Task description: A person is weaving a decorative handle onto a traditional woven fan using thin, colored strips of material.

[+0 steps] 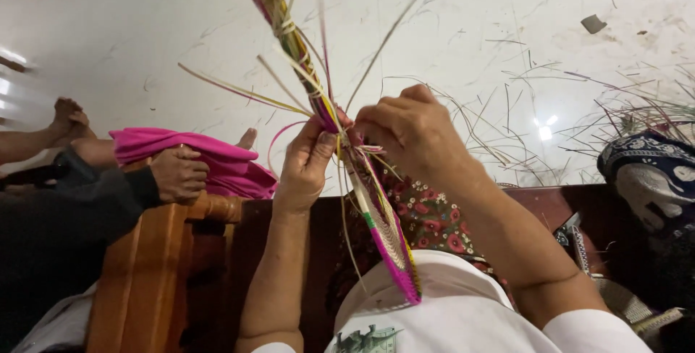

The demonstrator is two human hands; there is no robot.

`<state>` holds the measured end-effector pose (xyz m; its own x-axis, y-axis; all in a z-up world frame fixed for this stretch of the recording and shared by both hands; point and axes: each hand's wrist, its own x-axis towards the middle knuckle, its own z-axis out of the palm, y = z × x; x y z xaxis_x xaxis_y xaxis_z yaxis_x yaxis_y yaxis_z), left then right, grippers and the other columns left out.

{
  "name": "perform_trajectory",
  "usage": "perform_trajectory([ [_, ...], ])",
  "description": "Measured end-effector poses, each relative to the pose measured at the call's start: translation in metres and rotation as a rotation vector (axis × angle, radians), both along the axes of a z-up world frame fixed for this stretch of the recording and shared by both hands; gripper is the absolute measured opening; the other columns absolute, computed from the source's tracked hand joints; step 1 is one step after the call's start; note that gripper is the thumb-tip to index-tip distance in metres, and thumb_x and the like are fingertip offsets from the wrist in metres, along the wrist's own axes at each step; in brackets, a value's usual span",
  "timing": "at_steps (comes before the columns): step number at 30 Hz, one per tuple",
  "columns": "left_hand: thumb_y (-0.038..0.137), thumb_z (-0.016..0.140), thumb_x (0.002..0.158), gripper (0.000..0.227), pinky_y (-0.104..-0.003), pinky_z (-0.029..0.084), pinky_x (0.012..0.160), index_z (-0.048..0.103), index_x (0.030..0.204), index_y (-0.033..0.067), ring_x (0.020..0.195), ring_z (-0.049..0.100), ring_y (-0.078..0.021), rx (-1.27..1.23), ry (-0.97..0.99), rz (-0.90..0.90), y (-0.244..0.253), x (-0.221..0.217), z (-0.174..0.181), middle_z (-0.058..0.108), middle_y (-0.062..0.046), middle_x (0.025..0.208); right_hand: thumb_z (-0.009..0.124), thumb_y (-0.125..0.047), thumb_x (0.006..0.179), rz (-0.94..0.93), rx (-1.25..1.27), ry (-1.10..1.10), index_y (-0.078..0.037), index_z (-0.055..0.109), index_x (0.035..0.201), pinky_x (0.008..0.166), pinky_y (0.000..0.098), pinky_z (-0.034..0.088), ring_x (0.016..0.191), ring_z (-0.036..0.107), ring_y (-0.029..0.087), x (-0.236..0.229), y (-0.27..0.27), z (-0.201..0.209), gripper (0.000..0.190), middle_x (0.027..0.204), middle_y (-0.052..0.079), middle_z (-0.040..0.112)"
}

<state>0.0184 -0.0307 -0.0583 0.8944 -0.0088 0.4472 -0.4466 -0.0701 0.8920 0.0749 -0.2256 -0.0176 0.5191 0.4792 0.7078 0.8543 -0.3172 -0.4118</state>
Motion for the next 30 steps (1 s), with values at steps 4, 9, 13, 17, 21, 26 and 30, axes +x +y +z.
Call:
perform_trajectory([
  [4,0.013,0.060,0.104,0.028,-0.051,0.053,0.091,0.062,0.126,-0.0030,0.098,0.068,-0.0321,0.153,-0.145,0.101,-0.012,-0.004,0.015,0.070,-0.022,0.102,0.069,-0.016,0.100,-0.040,-0.104,0.001,-0.012,0.075,0.097,0.082,0.0396,0.046,0.071,0.069,0.026,0.022,-0.004,-0.009,0.007,0.074,0.003,0.069],
  [9,0.036,0.058,0.103,0.028,-0.053,0.057,0.078,0.069,0.113,0.0127,0.075,0.074,-0.0358,0.481,0.111,0.134,-0.014,-0.001,0.052,0.074,-0.012,0.083,0.057,-0.038,0.109,-0.029,-0.047,0.004,-0.018,0.072,0.095,0.089,0.0302,0.042,0.082,0.068,0.019,0.052,0.010,-0.045,0.028,0.083,-0.004,0.067],
  [13,0.032,0.073,0.094,0.015,-0.039,0.059,0.082,0.072,0.099,0.0186,0.081,0.075,-0.0221,0.365,0.195,0.050,-0.008,0.012,0.035,0.075,-0.001,0.082,0.080,-0.016,0.093,-0.031,0.052,0.050,-0.016,0.073,0.101,0.091,0.0392,0.045,0.097,0.065,0.028,0.035,-0.004,-0.038,0.011,0.099,0.004,0.065],
  [17,0.008,0.074,0.096,0.013,-0.048,0.052,0.095,0.075,0.108,0.0028,0.096,0.071,-0.0330,0.185,-0.044,-0.131,0.003,0.026,0.026,0.074,-0.017,0.100,0.074,-0.009,0.096,0.068,0.067,0.019,-0.017,0.076,0.104,0.093,0.0421,0.047,0.097,0.060,0.030,0.010,-0.018,-0.034,0.011,0.105,0.007,0.064],
  [21,0.005,0.069,0.096,0.018,-0.037,0.063,0.100,0.069,0.114,0.0100,0.107,0.069,-0.0200,0.213,0.117,-0.193,0.009,0.024,0.036,0.069,-0.005,0.112,0.090,-0.018,0.095,-0.034,-0.265,-0.270,-0.028,0.073,0.126,0.091,0.0447,0.040,0.101,0.056,0.027,-0.012,-0.022,0.006,0.036,0.112,0.007,0.068],
  [26,-0.002,0.065,0.093,0.022,-0.038,0.064,0.098,0.074,0.105,0.0135,0.104,0.070,-0.0190,0.154,0.218,-0.141,0.015,0.033,0.008,0.075,-0.005,0.103,0.088,-0.015,0.097,-0.025,-0.428,-0.310,-0.018,0.068,0.117,0.098,0.0430,0.040,0.100,0.057,0.026,-0.012,-0.022,0.031,0.029,0.115,0.008,0.063],
  [30,-0.003,0.064,0.095,0.018,-0.035,0.068,0.090,0.072,0.109,0.0068,0.099,0.074,-0.0186,0.186,0.148,-0.220,0.009,0.028,0.036,0.075,-0.008,0.103,0.073,-0.011,0.104,0.128,-0.272,-0.167,-0.012,0.066,0.106,0.095,0.0411,0.036,0.098,0.054,0.026,-0.001,-0.021,0.024,0.008,0.110,0.008,0.065],
])
